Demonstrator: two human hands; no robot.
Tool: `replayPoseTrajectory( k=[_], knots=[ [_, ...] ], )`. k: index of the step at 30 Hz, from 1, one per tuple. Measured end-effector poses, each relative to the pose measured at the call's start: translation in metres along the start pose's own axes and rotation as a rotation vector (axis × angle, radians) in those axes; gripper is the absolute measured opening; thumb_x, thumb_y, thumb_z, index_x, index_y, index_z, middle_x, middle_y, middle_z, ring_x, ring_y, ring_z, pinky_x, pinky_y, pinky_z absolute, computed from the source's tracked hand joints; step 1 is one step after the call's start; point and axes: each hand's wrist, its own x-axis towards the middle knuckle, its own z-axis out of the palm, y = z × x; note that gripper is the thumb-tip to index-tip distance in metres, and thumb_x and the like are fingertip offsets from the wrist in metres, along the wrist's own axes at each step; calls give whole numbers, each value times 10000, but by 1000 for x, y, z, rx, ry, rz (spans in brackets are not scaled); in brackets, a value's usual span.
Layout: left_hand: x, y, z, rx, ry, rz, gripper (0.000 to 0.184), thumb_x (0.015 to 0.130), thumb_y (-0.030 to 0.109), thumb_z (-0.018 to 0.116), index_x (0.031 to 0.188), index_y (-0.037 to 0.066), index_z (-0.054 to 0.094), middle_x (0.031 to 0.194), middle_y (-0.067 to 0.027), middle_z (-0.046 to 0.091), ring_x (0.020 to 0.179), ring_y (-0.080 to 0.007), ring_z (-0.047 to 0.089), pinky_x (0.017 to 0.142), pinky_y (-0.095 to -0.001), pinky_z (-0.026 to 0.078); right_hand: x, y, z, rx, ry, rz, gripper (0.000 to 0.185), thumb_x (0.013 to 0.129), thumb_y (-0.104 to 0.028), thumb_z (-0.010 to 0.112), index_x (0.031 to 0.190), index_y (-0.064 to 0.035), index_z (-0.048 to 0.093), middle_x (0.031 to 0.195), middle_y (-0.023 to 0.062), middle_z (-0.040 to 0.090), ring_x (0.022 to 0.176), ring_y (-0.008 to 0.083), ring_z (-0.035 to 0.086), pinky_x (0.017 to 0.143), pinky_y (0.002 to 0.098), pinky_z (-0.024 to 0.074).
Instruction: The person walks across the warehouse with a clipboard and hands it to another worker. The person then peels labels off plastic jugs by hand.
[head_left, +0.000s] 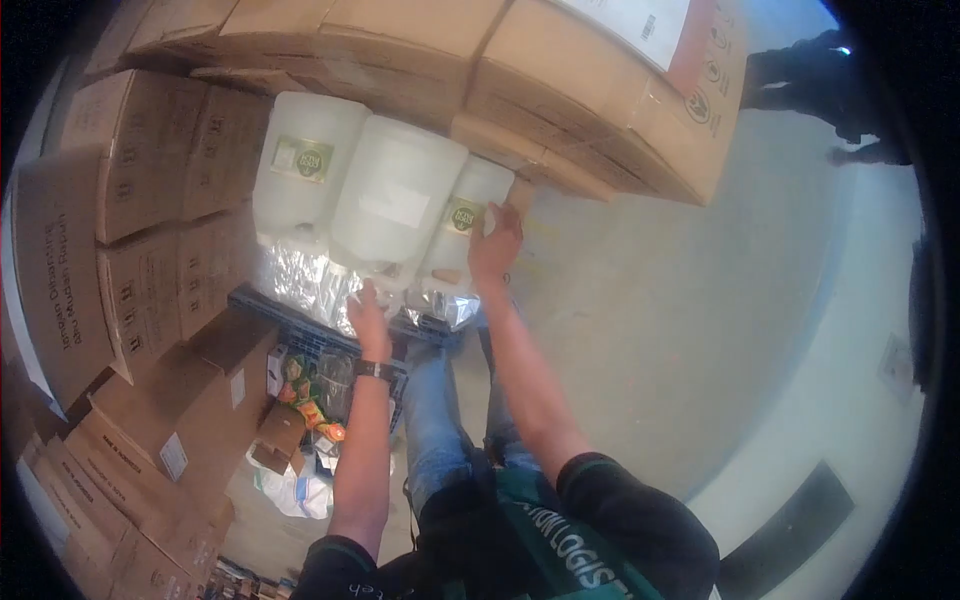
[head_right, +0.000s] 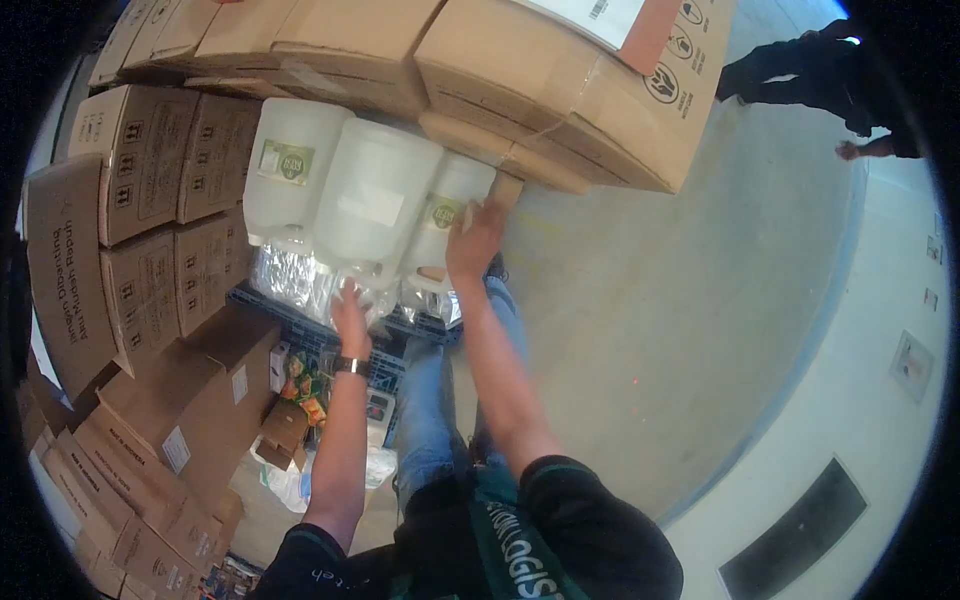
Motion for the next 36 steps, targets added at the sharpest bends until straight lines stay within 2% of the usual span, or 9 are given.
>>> replayPoseTrajectory(
  k=[1,5,8,14,20,23,26,31,36],
  knots=[
    [-6,13,-1,-86,-60,-21,559,965,341,607,1303,-71,439,1169,-139,539,1037,-194,548,906,-361,489,-1,0,1,-20,-18,-41,274,835,-133,658,1085,-21,652,1294,232,534,1273,419,445,1078,507,345],
    [34,6,-9,-297,-161,-58,546,967,332,608,1345,-20,429,1188,-121,545,1083,-228,539,961,-397,468,-7,1,4,-36,13,-87,276,833,-131,658,1091,-32,651,1277,210,545,1243,413,466,1053,515,358],
    [25,32,1,-533,-241,-115,499,957,351,624,1258,-15,467,1148,-105,526,1059,-233,531,948,-405,476,2,-5,0,-64,18,-69,268,819,-132,668,1072,-43,650,1270,199,547,1216,402,485,1014,507,380],
    [32,28,8,-731,-323,-241,621,926,459,642,1306,22,417,1103,-87,513,970,-221,538,888,-395,496,12,-10,-6,-131,-80,-44,220,782,-136,689,982,-59,640,1180,158,552,1169,352,509,961,483,405],
    [30,27,8,-679,-356,-177,663,923,505,628,1323,29,399,1091,-84,505,956,-212,538,862,-389,504,18,-2,-2,-226,-178,-62,233,774,-158,694,987,-79,644,1132,140,551,1134,317,514,967,478,398],
    [32,27,5,-668,-393,-177,656,930,509,616,1326,33,400,1108,-88,509,958,-213,539,856,-391,505,16,-2,-6,-124,-48,-75,229,787,-216,707,985,-113,656,1085,102,586,1103,311,547,956,455,400],
    [38,21,5,-649,-373,-189,644,940,509,601,1331,39,398,1122,-88,509,973,-220,542,869,-392,506,11,0,-4,-172,31,-158,262,794,-197,680,1025,-74,681,1117,107,580,1100,310,526,1004,471,368],
    [39,20,4,-637,-387,-189,626,947,510,589,1313,32,418,1127,-92,507,985,-225,548,888,-397,506,12,2,-5,-202,55,-254,166,803,-225,696,892,-84,703,1036,77,636,1031,269,577,960,435,395],
    [40,17,1,-637,-397,-181,616,947,512,587,1307,36,437,1155,-98,512,998,-219,552,914,-390,498,22,6,-3,-165,21,-226,130,814,-166,640,847,-53,695,936,113,622,979,306,565,930,437,412]
  ],
)
